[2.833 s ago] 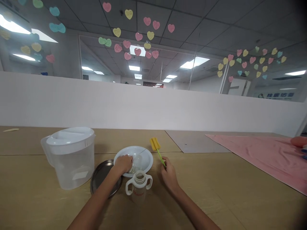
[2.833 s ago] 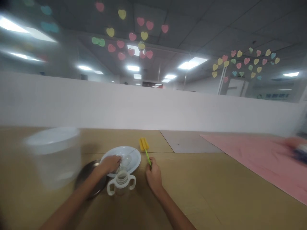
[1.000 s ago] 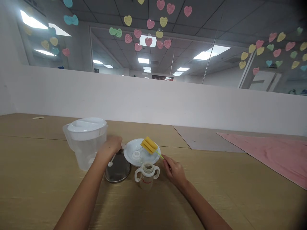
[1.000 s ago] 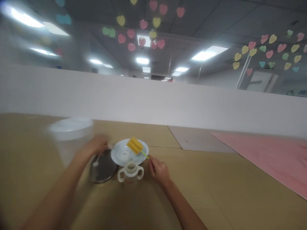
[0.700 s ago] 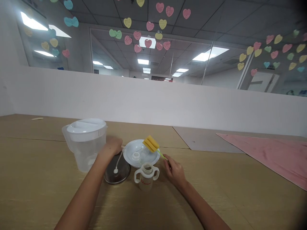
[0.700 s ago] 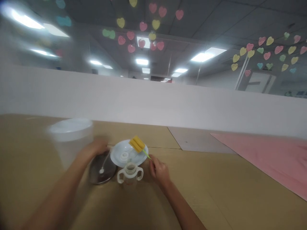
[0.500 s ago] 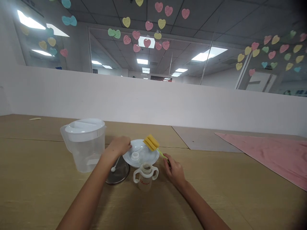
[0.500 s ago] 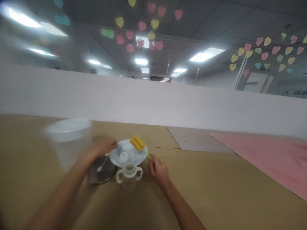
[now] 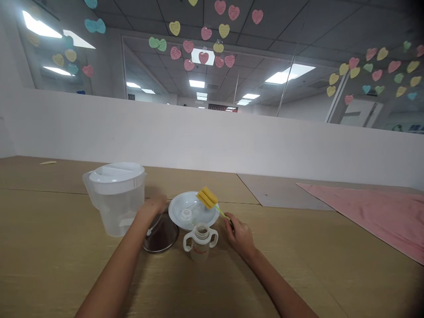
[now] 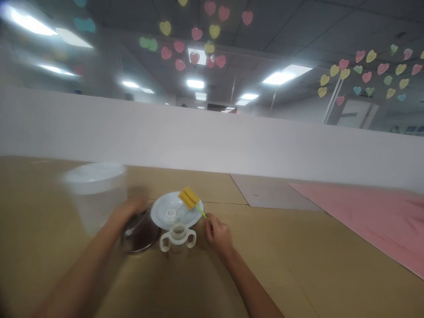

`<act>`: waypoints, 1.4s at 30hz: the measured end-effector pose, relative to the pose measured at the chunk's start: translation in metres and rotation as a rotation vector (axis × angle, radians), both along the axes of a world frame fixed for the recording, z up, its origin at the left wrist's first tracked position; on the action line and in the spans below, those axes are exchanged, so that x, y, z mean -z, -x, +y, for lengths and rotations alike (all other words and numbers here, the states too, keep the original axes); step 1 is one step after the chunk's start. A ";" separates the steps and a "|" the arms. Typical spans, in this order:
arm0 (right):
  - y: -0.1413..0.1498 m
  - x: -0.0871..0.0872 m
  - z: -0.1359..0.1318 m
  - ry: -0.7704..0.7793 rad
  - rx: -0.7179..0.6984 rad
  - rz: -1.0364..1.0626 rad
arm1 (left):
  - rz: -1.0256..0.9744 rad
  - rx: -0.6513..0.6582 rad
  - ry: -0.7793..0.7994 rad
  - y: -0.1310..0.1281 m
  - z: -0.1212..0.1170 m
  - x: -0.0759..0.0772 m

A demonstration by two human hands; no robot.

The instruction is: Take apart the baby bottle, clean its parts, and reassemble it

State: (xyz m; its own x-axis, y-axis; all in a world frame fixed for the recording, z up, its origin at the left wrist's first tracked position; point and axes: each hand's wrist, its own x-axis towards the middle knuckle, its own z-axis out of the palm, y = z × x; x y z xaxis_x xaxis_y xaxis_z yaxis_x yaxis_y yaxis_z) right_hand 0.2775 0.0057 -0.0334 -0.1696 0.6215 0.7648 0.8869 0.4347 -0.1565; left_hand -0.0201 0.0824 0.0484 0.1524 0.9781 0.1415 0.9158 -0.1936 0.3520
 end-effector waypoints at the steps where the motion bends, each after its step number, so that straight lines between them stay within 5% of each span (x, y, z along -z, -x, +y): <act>1: 0.000 0.000 0.000 0.007 0.001 0.000 | 0.011 0.000 0.005 0.000 0.001 0.000; 8: 0.000 0.001 0.001 0.028 0.032 0.040 | -0.042 0.225 -0.121 -0.036 -0.005 -0.011; 14: 0.000 -0.002 0.000 0.038 0.061 0.076 | -0.103 0.467 -0.086 -0.078 -0.019 0.008; 23: 0.001 0.000 0.001 0.050 0.054 0.070 | -0.249 0.340 -0.135 -0.087 -0.011 0.026; 31: 0.002 0.000 -0.003 -0.025 0.023 0.192 | -0.653 0.244 -0.260 -0.090 -0.012 -0.007; 37: 0.004 0.000 -0.007 -0.182 -0.063 0.131 | -1.332 0.216 0.010 -0.095 -0.027 -0.028; 42: 0.004 -0.001 -0.007 -0.166 -0.074 0.200 | -1.219 0.386 0.094 -0.088 -0.041 -0.042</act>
